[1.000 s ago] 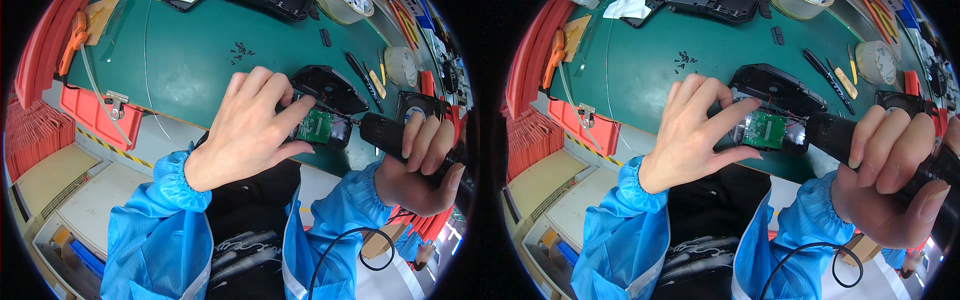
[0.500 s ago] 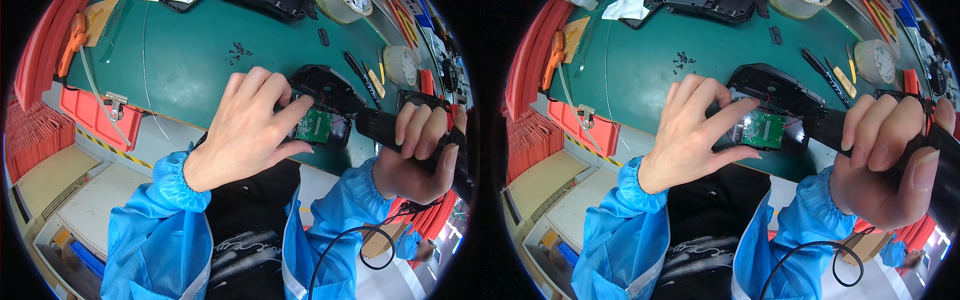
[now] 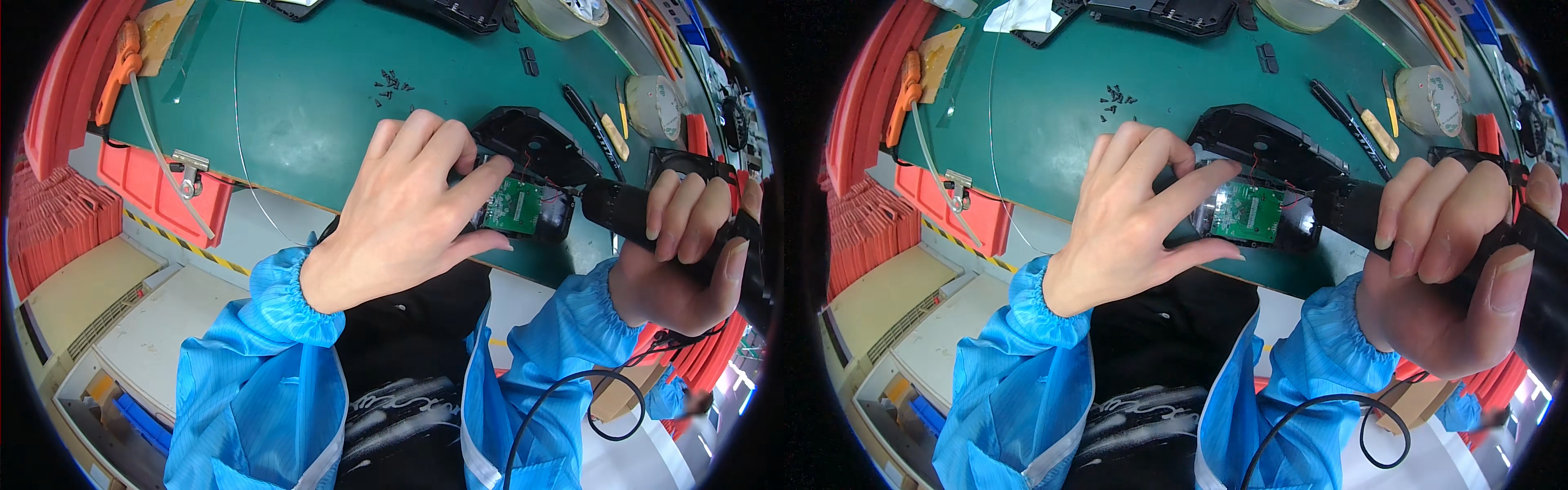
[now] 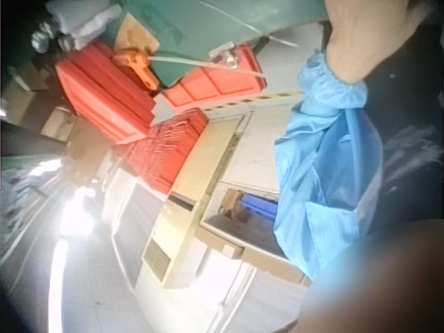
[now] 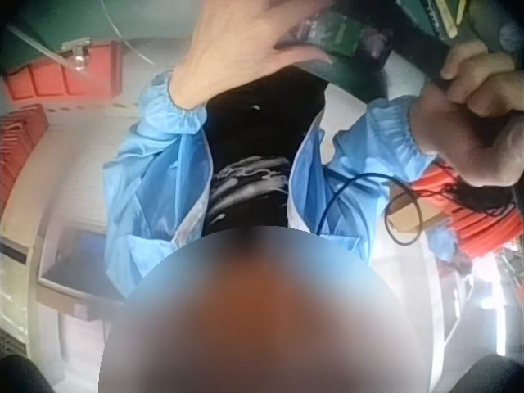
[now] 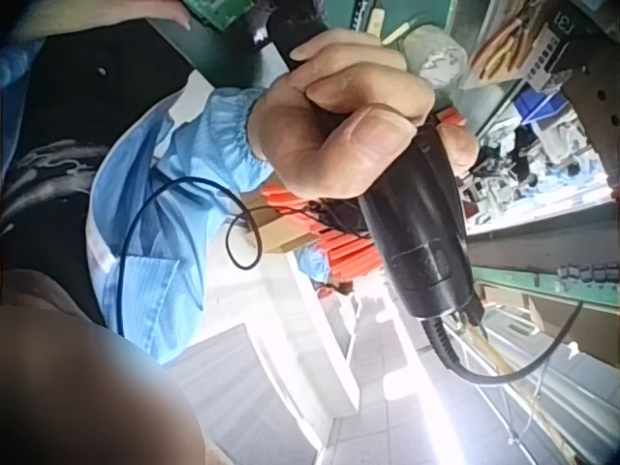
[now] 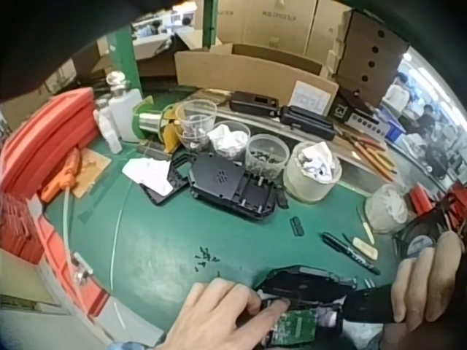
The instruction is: Assembling a handheld electronic device using an electric screwdriver.
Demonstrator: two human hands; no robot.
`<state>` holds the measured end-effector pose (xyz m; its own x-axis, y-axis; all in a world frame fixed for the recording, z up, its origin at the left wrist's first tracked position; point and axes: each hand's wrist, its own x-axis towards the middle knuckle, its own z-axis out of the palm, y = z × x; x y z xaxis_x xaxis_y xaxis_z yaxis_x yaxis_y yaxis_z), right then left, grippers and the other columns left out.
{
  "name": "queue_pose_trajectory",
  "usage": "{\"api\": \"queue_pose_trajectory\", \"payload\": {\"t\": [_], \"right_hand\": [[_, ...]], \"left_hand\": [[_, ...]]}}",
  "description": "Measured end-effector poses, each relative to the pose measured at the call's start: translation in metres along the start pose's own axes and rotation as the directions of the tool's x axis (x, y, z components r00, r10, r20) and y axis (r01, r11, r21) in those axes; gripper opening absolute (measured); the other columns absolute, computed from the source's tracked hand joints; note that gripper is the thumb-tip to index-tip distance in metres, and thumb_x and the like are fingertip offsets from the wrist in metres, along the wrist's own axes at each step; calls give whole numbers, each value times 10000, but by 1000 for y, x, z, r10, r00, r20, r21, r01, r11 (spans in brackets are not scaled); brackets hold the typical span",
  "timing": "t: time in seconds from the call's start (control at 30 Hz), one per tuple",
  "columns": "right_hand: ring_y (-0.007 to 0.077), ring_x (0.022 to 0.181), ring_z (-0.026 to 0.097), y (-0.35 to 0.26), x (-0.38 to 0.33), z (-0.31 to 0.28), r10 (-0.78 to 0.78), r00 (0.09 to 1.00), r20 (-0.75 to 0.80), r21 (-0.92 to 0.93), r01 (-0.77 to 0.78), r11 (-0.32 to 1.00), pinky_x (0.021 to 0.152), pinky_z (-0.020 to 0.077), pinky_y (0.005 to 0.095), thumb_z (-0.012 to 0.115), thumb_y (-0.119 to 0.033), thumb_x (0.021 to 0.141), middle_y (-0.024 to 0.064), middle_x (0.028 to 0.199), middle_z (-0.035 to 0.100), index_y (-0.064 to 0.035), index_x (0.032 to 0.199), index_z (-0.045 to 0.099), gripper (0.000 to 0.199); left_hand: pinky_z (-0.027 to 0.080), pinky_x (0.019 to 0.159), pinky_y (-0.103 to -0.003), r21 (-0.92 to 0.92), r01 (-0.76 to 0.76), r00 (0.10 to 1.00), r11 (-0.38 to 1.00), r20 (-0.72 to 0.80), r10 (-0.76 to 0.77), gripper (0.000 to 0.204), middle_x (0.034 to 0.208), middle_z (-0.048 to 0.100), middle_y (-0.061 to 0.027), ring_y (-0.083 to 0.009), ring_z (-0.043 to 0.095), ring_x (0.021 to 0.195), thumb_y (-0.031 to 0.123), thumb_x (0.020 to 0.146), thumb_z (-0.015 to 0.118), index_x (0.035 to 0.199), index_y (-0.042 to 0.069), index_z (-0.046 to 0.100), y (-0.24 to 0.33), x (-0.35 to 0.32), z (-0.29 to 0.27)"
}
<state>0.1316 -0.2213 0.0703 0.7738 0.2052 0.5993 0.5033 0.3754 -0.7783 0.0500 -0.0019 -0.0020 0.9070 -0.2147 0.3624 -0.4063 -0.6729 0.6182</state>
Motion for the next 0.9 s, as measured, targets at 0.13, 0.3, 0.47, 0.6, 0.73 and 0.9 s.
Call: {"api": "queue_pose_trajectory", "payload": {"t": [0.13,0.3,0.47,0.6,0.73,0.9], "right_hand": [[98,530,460,1,-1,0,10,1000,-16,-11,-11,1000,543,405,284,583,-309,951,3,669,494,40,1381,531,556],[98,532,455,-4,1,-1,22,1000,3,25,-22,999,543,404,287,583,-303,950,2,667,487,40,1384,531,555],[98,533,444,-7,3,-2,14,999,-34,-43,-15,999,547,397,292,566,-296,960,-1,672,487,36,1369,536,528],[98,526,434,-5,3,-7,5,999,-33,-30,-6,1000,542,391,295,554,-292,964,-2,674,491,32,1349,541,503],[96,517,428,-9,3,-5,11,1000,-2,-3,-11,1000,537,387,296,557,-296,961,-3,675,494,31,1341,539,502],[95,518,448,-11,-2,-5,57,998,33,87,-60,994,535,394,296,567,-321,958,-1,680,506,27,1355,526,530]], "left_hand": [[379,802,-389,-1,2,1000,1000,0,-2,660,980,522,-45,-253,507,949,377,594,917,1172,106,749,1,0,0],[381,806,-390,-9,0,1000,1000,2,0,659,978,524,-47,-261,507,944,369,589,918,1170,105,749,1,2,1],[383,806,-393,-3,-2,1000,1000,-1,2,658,969,523,-50,-270,504,935,358,586,916,1167,98,749,2,4,0],[382,799,-395,25,6,1000,1000,23,-7,656,960,516,-50,-272,499,926,357,585,913,1164,93,750,2,3,-4],[378,791,-393,14,-8,1000,1000,3,8,663,953,507,-48,-269,494,921,366,581,911,1162,90,752,2,3,-5],[377,788,-389,29,8,999,1000,33,-9,661,948,501,-47,-266,490,916,375,582,909,1156,89,754,3,5,0]]}}
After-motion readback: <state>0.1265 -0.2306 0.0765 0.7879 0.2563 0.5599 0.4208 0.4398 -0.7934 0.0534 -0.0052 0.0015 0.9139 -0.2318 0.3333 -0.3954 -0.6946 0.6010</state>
